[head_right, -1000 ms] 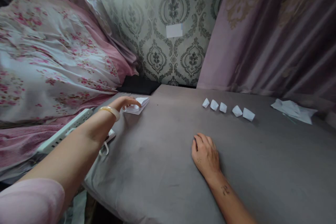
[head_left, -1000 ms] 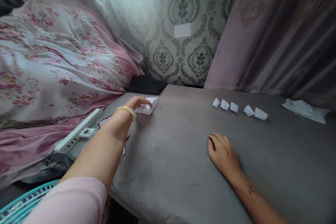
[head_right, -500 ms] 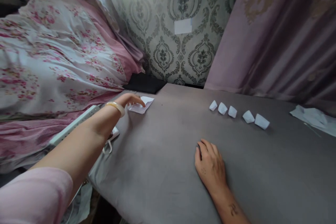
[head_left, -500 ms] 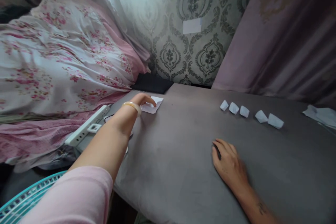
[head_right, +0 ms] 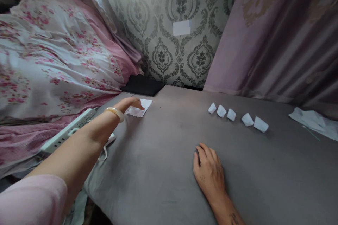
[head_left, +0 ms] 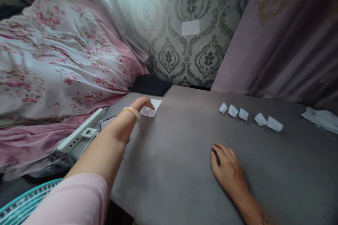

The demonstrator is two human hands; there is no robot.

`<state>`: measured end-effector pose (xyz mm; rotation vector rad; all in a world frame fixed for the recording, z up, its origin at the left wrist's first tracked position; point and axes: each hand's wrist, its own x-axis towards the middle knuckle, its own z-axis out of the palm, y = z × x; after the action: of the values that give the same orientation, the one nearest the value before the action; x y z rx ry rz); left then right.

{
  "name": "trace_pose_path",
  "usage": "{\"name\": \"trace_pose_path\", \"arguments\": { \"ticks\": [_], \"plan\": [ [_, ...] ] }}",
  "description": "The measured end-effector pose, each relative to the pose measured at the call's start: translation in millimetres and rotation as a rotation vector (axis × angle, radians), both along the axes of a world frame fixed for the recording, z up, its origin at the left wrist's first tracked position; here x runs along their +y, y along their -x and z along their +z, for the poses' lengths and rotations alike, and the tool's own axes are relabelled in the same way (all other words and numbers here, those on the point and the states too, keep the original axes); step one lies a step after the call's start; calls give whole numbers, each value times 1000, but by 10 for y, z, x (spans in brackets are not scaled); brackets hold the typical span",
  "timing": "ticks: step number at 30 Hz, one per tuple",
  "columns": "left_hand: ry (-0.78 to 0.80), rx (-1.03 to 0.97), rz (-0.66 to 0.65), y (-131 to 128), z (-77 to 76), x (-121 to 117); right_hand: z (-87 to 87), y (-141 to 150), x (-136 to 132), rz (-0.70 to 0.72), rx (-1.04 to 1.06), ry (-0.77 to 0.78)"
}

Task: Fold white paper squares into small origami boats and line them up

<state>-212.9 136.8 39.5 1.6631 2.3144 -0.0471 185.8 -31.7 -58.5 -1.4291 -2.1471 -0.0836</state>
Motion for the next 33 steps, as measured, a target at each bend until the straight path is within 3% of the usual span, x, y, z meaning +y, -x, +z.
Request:
{"name": "trace_pose_path", "arguments": {
  "ticks": [9, 20, 33],
  "plan": [
    [92, 85, 142, -126, -196, -160, 3, 6, 1, -24, -20, 29],
    [98, 34, 26, -54, -243, -138, 5, 10, -4, -26, -12, 32],
    [61, -8, 51, -36, -234, -155, 20, 14, -12, -29, -25, 36]
  ]
}}
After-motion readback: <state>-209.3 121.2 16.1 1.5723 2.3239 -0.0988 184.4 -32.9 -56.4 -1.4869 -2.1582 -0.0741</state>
